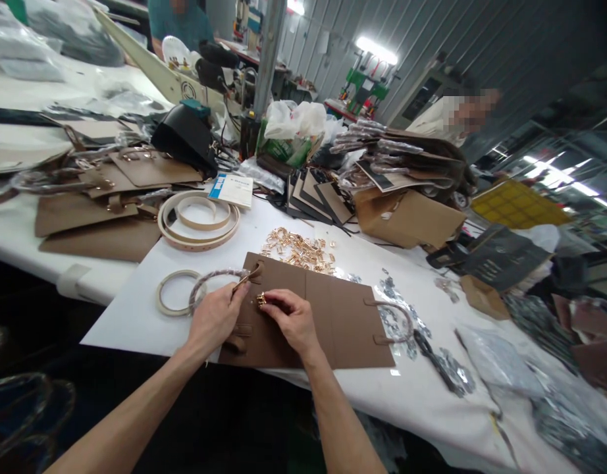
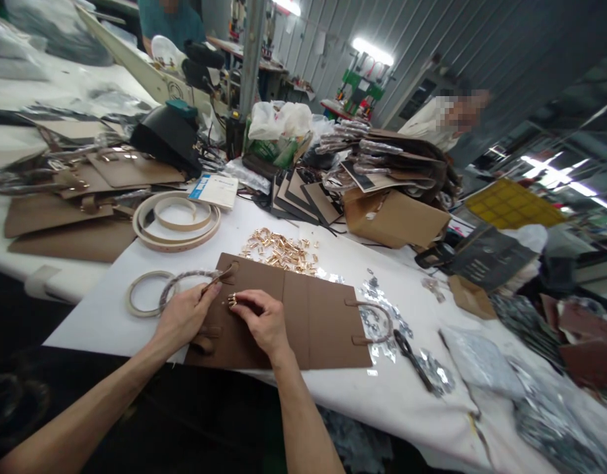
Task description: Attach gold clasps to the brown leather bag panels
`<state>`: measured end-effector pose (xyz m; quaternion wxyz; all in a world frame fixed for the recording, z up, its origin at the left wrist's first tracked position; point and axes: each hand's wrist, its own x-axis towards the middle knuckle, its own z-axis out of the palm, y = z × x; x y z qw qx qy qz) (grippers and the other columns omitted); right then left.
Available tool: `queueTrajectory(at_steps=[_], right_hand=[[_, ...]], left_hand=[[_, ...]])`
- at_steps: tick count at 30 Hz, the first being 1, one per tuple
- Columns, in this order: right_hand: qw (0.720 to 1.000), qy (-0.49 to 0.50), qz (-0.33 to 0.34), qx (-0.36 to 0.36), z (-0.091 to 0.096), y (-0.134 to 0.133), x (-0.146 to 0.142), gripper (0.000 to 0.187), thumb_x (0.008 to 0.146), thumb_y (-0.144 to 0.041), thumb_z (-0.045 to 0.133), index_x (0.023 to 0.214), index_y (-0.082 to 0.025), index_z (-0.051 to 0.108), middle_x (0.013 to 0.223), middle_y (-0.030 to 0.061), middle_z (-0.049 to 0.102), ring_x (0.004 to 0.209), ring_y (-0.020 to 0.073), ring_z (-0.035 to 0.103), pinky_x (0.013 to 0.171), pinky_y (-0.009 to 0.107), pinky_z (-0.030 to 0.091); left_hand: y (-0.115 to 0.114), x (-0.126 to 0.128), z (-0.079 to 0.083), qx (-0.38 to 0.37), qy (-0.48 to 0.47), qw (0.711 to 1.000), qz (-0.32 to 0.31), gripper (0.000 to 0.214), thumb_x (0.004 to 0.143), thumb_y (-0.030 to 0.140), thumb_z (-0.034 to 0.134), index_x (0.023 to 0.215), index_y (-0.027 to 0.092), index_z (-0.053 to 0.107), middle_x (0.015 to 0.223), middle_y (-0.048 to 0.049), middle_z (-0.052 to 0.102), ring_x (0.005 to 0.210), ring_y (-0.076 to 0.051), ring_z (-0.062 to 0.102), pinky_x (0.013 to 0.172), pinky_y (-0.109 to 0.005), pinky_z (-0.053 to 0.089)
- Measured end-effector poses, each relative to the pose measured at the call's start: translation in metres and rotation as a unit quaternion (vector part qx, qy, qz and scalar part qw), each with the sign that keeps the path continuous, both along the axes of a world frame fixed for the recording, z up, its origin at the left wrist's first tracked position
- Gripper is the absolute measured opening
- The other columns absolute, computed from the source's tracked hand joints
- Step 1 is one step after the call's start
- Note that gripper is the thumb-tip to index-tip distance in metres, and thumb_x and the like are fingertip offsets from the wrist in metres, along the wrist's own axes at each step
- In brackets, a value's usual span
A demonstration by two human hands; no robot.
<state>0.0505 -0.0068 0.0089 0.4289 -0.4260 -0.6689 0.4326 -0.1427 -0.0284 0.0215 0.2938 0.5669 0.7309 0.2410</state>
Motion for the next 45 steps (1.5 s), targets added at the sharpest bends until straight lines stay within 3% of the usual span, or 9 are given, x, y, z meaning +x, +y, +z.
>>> queueTrajectory(at_steps=[7, 15, 31, 36, 45], right_hand=[[0.997, -0.043, 0.024, 0.066, 0.006, -0.001, -0.001, 0.019, 0.090, -0.022, 0.078, 0.107, -0.027, 0.082, 0.106, 0.0052, 0.080, 0.099, 0.0204, 0.075, 0.094, 0.034, 0.062], [0.977, -0.152, 0.068, 0.135, 0.002, -0.004, -0.003, 0.025, 0.097, -0.020, 0.068, 0.118, -0.027, 0.080, 0.110, 0.0080, 0.078, 0.101, 0.0200, 0.074, 0.094, 0.033, 0.062], [0.948, -0.267, 0.099, 0.140, 0.002, -0.004, -0.013, 0.032, 0.103, -0.015, 0.054, 0.122, -0.026, 0.078, 0.111, 0.0076, 0.076, 0.097, 0.0183, 0.073, 0.088, 0.027, 0.060], [0.955, -0.230, 0.149, 0.114, 0.006, 0.006, -0.008, 0.031, 0.101, -0.013, 0.057, 0.119, -0.024, 0.079, 0.112, 0.0069, 0.078, 0.102, 0.0188, 0.074, 0.094, 0.029, 0.060], [0.964, -0.215, 0.118, 0.101, 0.004, 0.010, -0.013, 0.028, 0.096, -0.007, 0.062, 0.105, -0.023, 0.083, 0.101, 0.0054, 0.081, 0.093, 0.0192, 0.077, 0.089, 0.030, 0.061]], left_hand=[[0.001, -0.001, 0.000, -0.009, -0.011, 1.000, 0.004, 0.050, 0.101, 0.059, 0.034, 0.075, 0.024, 0.059, 0.078, -0.0059, 0.071, 0.078, -0.026, 0.066, 0.068, -0.035, 0.040], [0.003, -0.003, -0.012, -0.025, -0.008, 1.000, -0.002, 0.051, 0.101, 0.060, 0.033, 0.077, 0.025, 0.060, 0.079, -0.0065, 0.072, 0.081, -0.027, 0.066, 0.073, -0.034, 0.042], [0.000, -0.002, -0.017, -0.033, -0.019, 0.999, -0.013, 0.048, 0.101, 0.057, 0.034, 0.078, 0.025, 0.061, 0.082, -0.0068, 0.073, 0.082, -0.027, 0.067, 0.072, -0.034, 0.042], [0.002, -0.004, -0.017, -0.035, -0.042, 0.998, -0.019, 0.047, 0.100, 0.058, 0.034, 0.078, 0.025, 0.058, 0.082, -0.0055, 0.072, 0.083, -0.026, 0.065, 0.074, -0.034, 0.043], [0.006, -0.006, -0.017, -0.035, -0.068, 0.997, -0.025, 0.044, 0.098, 0.055, 0.035, 0.072, 0.025, 0.053, 0.075, -0.0039, 0.066, 0.076, -0.024, 0.060, 0.069, -0.033, 0.039]])
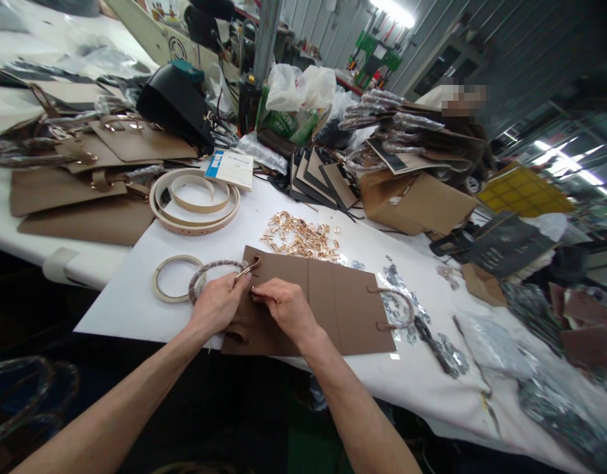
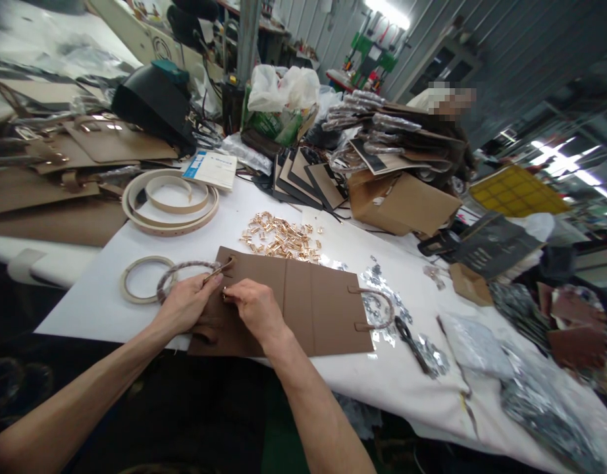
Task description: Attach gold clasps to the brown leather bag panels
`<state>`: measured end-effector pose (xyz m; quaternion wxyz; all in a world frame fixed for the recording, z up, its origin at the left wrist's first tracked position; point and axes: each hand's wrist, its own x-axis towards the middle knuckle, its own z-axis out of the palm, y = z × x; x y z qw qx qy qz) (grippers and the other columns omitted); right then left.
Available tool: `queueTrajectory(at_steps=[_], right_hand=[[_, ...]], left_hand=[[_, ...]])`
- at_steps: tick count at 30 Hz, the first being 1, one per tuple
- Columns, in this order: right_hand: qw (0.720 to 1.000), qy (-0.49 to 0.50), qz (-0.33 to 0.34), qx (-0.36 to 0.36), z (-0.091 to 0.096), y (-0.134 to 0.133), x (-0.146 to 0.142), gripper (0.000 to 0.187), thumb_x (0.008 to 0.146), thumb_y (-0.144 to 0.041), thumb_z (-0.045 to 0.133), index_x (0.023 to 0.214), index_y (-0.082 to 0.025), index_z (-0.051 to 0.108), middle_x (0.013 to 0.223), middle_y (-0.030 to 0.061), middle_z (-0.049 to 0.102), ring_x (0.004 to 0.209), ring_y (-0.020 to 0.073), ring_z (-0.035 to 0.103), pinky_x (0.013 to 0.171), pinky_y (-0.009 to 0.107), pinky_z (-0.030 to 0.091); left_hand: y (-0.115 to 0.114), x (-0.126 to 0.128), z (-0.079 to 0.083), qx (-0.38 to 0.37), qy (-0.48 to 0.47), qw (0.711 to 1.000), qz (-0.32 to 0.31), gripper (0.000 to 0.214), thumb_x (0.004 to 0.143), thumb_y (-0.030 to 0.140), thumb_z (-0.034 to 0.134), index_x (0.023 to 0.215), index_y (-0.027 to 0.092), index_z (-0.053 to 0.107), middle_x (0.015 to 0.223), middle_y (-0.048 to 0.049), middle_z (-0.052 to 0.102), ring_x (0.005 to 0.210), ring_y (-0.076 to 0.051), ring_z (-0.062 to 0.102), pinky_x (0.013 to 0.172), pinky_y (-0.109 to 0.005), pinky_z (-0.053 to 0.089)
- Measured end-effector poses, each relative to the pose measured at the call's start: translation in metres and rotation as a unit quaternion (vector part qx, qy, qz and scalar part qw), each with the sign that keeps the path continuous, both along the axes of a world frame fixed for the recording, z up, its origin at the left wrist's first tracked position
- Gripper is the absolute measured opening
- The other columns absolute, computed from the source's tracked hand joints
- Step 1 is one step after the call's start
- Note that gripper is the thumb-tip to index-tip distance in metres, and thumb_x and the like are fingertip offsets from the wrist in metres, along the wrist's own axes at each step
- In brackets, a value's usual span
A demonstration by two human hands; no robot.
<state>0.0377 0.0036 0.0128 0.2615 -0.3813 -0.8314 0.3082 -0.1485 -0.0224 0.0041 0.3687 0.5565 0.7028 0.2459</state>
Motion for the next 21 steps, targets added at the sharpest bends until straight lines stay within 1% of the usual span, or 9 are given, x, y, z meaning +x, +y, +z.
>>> queueTrajectory(at_steps=[3, 7, 9, 11, 15, 17, 19, 21], right_hand=[[0.998, -0.061, 0.010, 0.017, 0.003, -0.002, -0.005, 0.029, 0.096, -0.004, 0.060, 0.103, -0.021, 0.082, 0.100, 0.0059, 0.080, 0.091, 0.0185, 0.076, 0.087, 0.027, 0.060], [0.986, -0.160, 0.004, 0.045, 0.005, -0.009, -0.012, 0.029, 0.099, -0.007, 0.056, 0.110, -0.020, 0.080, 0.104, 0.0066, 0.079, 0.091, 0.0183, 0.075, 0.080, 0.025, 0.058], [0.983, -0.175, -0.008, 0.049, 0.004, -0.010, -0.014, 0.029, 0.100, -0.008, 0.056, 0.110, -0.021, 0.080, 0.104, 0.0065, 0.079, 0.090, 0.0181, 0.075, 0.079, 0.024, 0.057], [0.989, -0.143, -0.010, 0.034, 0.003, -0.008, -0.013, 0.029, 0.099, -0.006, 0.057, 0.108, -0.020, 0.081, 0.104, 0.0058, 0.080, 0.092, 0.0172, 0.075, 0.083, 0.024, 0.057], [0.999, -0.029, 0.013, -0.020, -0.002, 0.000, -0.005, 0.025, 0.095, -0.005, 0.065, 0.106, -0.019, 0.082, 0.104, 0.0051, 0.082, 0.097, 0.0166, 0.076, 0.092, 0.025, 0.059], [0.999, 0.018, -0.003, -0.044, -0.005, 0.002, -0.002, 0.021, 0.092, -0.008, 0.070, 0.103, -0.021, 0.083, 0.102, 0.0045, 0.083, 0.094, 0.0169, 0.077, 0.091, 0.026, 0.060], [0.996, 0.056, -0.034, -0.066, -0.009, 0.001, -0.001, 0.018, 0.089, -0.009, 0.075, 0.099, -0.021, 0.084, 0.098, 0.0040, 0.083, 0.090, 0.0170, 0.078, 0.088, 0.026, 0.061], [0.993, 0.071, -0.053, -0.082, -0.010, 0.001, -0.001, 0.017, 0.088, -0.010, 0.076, 0.097, -0.022, 0.085, 0.095, 0.0038, 0.083, 0.087, 0.0170, 0.078, 0.086, 0.026, 0.061]], left_hand=[[0.001, -0.001, 0.000, -0.003, -0.007, 1.000, -0.002, 0.043, 0.097, 0.055, 0.036, 0.073, 0.024, 0.054, 0.075, -0.0044, 0.067, 0.076, -0.025, 0.061, 0.070, -0.034, 0.039], [0.003, -0.002, 0.000, -0.009, -0.015, 1.000, -0.001, 0.044, 0.095, 0.056, 0.035, 0.072, 0.024, 0.054, 0.073, -0.0048, 0.066, 0.074, -0.025, 0.061, 0.068, -0.034, 0.038], [0.005, -0.003, 0.001, -0.012, -0.018, 1.000, -0.003, 0.044, 0.095, 0.056, 0.035, 0.071, 0.024, 0.053, 0.073, -0.0049, 0.066, 0.073, -0.024, 0.060, 0.068, -0.034, 0.038], [0.006, -0.004, 0.000, -0.014, -0.019, 1.000, -0.005, 0.044, 0.094, 0.056, 0.034, 0.071, 0.023, 0.053, 0.073, -0.0055, 0.066, 0.074, -0.025, 0.061, 0.069, -0.034, 0.039], [0.006, -0.005, 0.000, -0.011, -0.012, 1.000, -0.015, 0.044, 0.094, 0.056, 0.035, 0.075, 0.023, 0.056, 0.077, -0.0071, 0.068, 0.079, -0.027, 0.063, 0.071, -0.035, 0.039], [0.005, -0.005, 0.000, -0.010, -0.008, 1.000, -0.020, 0.043, 0.095, 0.056, 0.035, 0.076, 0.023, 0.056, 0.077, -0.0072, 0.068, 0.079, -0.027, 0.063, 0.071, -0.035, 0.039], [0.004, -0.005, 0.000, -0.011, -0.003, 1.000, -0.021, 0.042, 0.095, 0.055, 0.035, 0.076, 0.023, 0.056, 0.076, -0.0073, 0.068, 0.078, -0.027, 0.062, 0.070, -0.035, 0.038], [0.004, -0.004, 0.001, -0.012, 0.001, 1.000, -0.024, 0.042, 0.096, 0.054, 0.036, 0.077, 0.023, 0.057, 0.076, -0.0076, 0.068, 0.078, -0.027, 0.062, 0.070, -0.035, 0.038]])
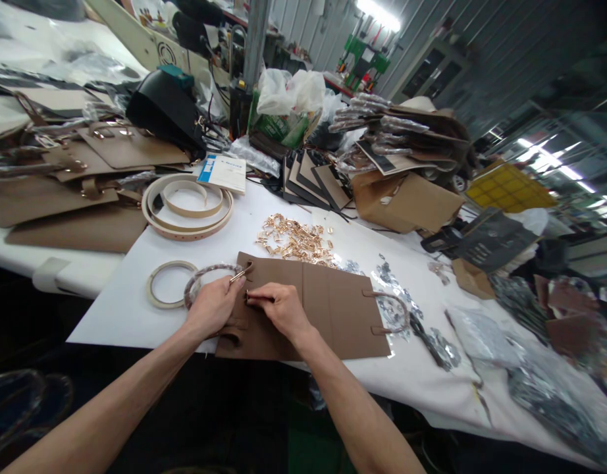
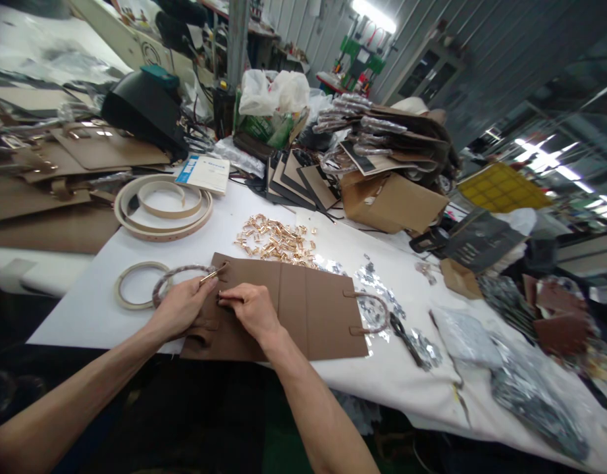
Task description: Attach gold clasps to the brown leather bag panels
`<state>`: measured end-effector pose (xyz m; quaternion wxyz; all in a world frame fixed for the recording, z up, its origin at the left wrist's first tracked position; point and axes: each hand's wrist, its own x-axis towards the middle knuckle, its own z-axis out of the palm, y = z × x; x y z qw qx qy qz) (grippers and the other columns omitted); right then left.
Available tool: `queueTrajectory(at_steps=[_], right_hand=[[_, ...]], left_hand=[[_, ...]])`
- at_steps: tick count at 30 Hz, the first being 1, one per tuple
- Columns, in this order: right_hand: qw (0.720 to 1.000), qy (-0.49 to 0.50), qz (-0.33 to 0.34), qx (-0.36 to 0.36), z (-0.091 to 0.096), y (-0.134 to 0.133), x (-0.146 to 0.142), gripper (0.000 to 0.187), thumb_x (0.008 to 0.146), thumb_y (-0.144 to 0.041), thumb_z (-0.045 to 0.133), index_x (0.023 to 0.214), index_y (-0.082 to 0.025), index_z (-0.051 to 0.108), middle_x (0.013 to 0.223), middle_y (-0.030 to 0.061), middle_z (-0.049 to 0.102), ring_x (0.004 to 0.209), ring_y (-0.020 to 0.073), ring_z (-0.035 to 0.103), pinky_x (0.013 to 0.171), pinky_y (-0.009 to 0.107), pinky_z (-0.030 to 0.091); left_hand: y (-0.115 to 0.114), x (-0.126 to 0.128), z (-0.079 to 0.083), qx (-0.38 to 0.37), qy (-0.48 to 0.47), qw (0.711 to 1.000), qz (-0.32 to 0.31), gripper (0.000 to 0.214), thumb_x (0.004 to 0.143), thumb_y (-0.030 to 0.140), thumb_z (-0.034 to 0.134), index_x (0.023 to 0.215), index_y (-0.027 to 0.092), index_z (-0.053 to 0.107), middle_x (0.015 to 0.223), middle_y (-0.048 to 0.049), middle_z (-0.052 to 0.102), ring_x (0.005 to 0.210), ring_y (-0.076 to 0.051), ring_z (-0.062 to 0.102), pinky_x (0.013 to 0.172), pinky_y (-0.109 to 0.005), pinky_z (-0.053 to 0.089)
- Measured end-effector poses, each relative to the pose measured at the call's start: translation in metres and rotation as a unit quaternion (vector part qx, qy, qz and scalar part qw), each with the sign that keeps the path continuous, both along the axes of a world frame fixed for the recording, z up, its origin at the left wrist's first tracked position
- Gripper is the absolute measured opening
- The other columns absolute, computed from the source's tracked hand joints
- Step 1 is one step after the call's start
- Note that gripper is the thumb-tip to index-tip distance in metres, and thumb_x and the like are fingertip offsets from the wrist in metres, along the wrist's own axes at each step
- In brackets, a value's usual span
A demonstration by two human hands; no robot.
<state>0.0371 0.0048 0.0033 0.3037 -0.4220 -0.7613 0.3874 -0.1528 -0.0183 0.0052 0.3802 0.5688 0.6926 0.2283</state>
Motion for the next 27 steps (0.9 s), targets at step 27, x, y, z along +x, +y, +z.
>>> queueTrajectory(at_steps=[27], right_hand=[[0.978, -0.152, 0.091, 0.112, -0.003, 0.003, 0.008, 0.018, 0.096, -0.018, 0.069, 0.111, -0.017, 0.078, 0.109, 0.0082, 0.080, 0.101, 0.0174, 0.075, 0.092, 0.025, 0.057]], left_hand=[[0.009, 0.003, 0.001, -0.015, 0.042, 0.999, -0.015, 0.041, 0.094, 0.054, 0.037, 0.076, 0.023, 0.057, 0.073, -0.0071, 0.070, 0.076, -0.027, 0.065, 0.069, -0.034, 0.041]])
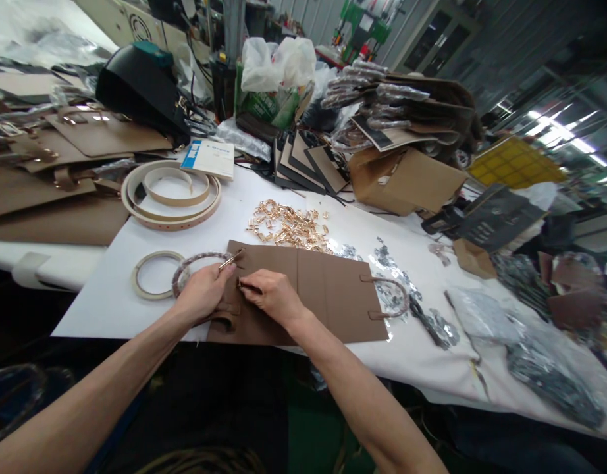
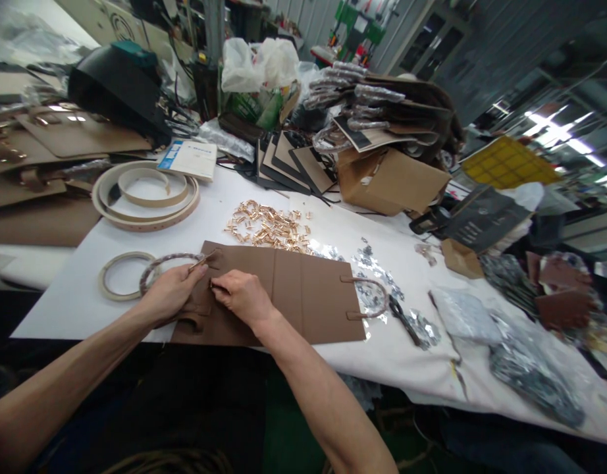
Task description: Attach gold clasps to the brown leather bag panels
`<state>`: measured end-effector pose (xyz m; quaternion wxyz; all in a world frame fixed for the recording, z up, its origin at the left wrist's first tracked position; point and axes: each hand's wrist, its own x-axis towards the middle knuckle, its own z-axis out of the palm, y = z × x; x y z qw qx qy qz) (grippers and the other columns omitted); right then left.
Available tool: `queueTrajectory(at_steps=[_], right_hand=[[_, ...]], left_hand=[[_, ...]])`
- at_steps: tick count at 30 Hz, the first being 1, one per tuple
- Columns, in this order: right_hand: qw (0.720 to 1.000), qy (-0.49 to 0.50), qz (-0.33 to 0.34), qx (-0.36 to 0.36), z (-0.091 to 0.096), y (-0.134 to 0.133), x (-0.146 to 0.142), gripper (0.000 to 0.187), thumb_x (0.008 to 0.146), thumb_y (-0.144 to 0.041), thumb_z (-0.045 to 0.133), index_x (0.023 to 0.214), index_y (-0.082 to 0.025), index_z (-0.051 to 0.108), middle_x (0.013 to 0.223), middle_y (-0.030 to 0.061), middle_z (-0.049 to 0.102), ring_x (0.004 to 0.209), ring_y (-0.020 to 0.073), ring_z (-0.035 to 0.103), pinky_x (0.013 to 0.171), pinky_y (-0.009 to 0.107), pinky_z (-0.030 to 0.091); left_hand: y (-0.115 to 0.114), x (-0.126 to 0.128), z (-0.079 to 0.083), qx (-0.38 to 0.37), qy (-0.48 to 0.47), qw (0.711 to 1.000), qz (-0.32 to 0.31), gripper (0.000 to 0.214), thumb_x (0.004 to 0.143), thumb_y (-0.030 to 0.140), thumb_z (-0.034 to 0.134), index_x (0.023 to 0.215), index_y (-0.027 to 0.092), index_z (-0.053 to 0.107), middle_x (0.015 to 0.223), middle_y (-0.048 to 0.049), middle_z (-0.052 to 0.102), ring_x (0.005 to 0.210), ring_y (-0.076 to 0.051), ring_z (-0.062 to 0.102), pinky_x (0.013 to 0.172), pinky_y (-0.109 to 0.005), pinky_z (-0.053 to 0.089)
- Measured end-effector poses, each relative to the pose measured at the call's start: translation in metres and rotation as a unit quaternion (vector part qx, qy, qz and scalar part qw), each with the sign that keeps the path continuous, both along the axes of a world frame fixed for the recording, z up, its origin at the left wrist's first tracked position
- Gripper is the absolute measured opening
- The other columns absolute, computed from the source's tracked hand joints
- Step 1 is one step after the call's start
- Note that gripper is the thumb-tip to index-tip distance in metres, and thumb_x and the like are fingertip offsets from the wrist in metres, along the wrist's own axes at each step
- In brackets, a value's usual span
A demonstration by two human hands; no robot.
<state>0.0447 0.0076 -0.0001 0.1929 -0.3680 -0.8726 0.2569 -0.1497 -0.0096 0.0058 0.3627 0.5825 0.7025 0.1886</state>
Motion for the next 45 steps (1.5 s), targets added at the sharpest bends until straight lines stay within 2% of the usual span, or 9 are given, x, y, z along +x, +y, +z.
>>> queueTrajectory(at_steps=[14, 20, 27, 32, 35, 38, 40, 43, 45], right_hand=[[0.988, -0.138, -0.074, 0.008, 0.014, -0.024, -0.024, 0.028, 0.106, -0.016, 0.049, 0.110, -0.020, 0.077, 0.106, 0.0087, 0.076, 0.093, 0.0193, 0.073, 0.080, 0.026, 0.055], [0.980, -0.184, -0.067, 0.036, 0.017, -0.036, -0.030, 0.033, 0.107, -0.016, 0.043, 0.123, -0.019, 0.071, 0.115, 0.0109, 0.074, 0.090, 0.0201, 0.073, 0.079, 0.028, 0.057], [0.985, -0.146, -0.075, 0.055, 0.012, -0.050, -0.030, 0.042, 0.099, -0.008, 0.048, 0.138, -0.012, 0.062, 0.125, 0.0160, 0.068, 0.108, 0.0266, 0.064, 0.093, 0.036, 0.059], [0.989, -0.014, -0.135, 0.066, -0.002, -0.069, -0.027, 0.054, 0.094, -0.009, 0.050, 0.146, -0.014, 0.056, 0.136, 0.0148, 0.062, 0.121, 0.0270, 0.057, 0.109, 0.040, 0.053], [0.986, 0.024, -0.156, 0.055, -0.011, -0.072, -0.024, 0.059, 0.092, -0.010, 0.051, 0.150, -0.024, 0.054, 0.139, 0.0107, 0.062, 0.124, 0.0258, 0.057, 0.110, 0.040, 0.054], [0.986, 0.034, -0.159, 0.047, -0.015, -0.072, -0.022, 0.059, 0.091, -0.013, 0.054, 0.148, -0.029, 0.055, 0.137, 0.0091, 0.064, 0.123, 0.0263, 0.060, 0.107, 0.040, 0.058], [0.985, 0.046, -0.159, 0.047, -0.015, -0.071, -0.022, 0.057, 0.092, -0.015, 0.055, 0.146, -0.030, 0.057, 0.136, 0.0091, 0.065, 0.121, 0.0266, 0.062, 0.104, 0.040, 0.059], [0.982, 0.082, -0.160, 0.053, -0.016, -0.069, -0.022, 0.054, 0.092, -0.016, 0.055, 0.143, -0.032, 0.059, 0.133, 0.0088, 0.067, 0.118, 0.0269, 0.064, 0.100, 0.040, 0.061], [0.979, 0.109, -0.160, 0.057, -0.019, -0.068, -0.022, 0.055, 0.091, -0.015, 0.056, 0.143, -0.034, 0.059, 0.131, 0.0085, 0.067, 0.117, 0.0274, 0.065, 0.098, 0.040, 0.062]], left_hand=[[-0.003, 0.001, 0.004, 0.011, -0.002, 1.000, 0.024, 0.043, 0.095, 0.053, 0.039, 0.068, 0.023, 0.053, 0.070, -0.0063, 0.067, 0.073, -0.025, 0.062, 0.066, -0.033, 0.038], [-0.003, -0.001, 0.001, 0.008, -0.011, 0.999, 0.028, 0.044, 0.095, 0.055, 0.038, 0.067, 0.023, 0.051, 0.066, -0.0050, 0.063, 0.068, -0.023, 0.059, 0.064, -0.033, 0.036], [-0.003, -0.003, -0.001, 0.003, -0.022, 1.000, 0.013, 0.046, 0.097, 0.056, 0.035, 0.073, 0.023, 0.056, 0.075, -0.0059, 0.069, 0.077, -0.025, 0.064, 0.070, -0.034, 0.041], [-0.007, -0.003, 0.004, 0.016, -0.018, 0.999, -0.037, 0.043, 0.097, 0.055, 0.035, 0.079, 0.023, 0.058, 0.082, -0.0095, 0.074, 0.085, -0.029, 0.069, 0.076, -0.036, 0.045], [-0.015, -0.002, 0.003, 0.014, 0.076, 0.994, -0.073, 0.038, 0.097, 0.053, 0.034, 0.083, 0.024, 0.056, 0.080, -0.0120, 0.075, 0.082, -0.033, 0.072, 0.070, -0.036, 0.044], [-0.021, -0.004, 0.003, 0.074, 0.232, 0.967, -0.079, 0.041, 0.098, 0.052, 0.031, 0.095, 0.024, 0.061, 0.088, -0.0154, 0.075, 0.078, -0.037, 0.073, 0.063, -0.038, 0.041], [-0.017, -0.007, 0.006, 0.116, 0.279, 0.949, -0.093, 0.041, 0.097, 0.049, 0.030, 0.096, 0.024, 0.064, 0.092, -0.0161, 0.075, 0.078, -0.038, 0.073, 0.062, -0.039, 0.040], [0.005, -0.011, 0.017, 0.085, 0.220, 0.966, -0.103, 0.038, 0.093, 0.050, 0.039, 0.081, 0.024, 0.063, 0.080, -0.0132, 0.073, 0.075, -0.036, 0.072, 0.060, -0.037, 0.040], [0.028, -0.012, 0.025, 0.028, 0.090, 0.990, -0.101, 0.043, 0.089, 0.059, 0.046, 0.069, 0.024, 0.060, 0.067, -0.0088, 0.069, 0.066, -0.030, 0.069, 0.058, -0.034, 0.041]])
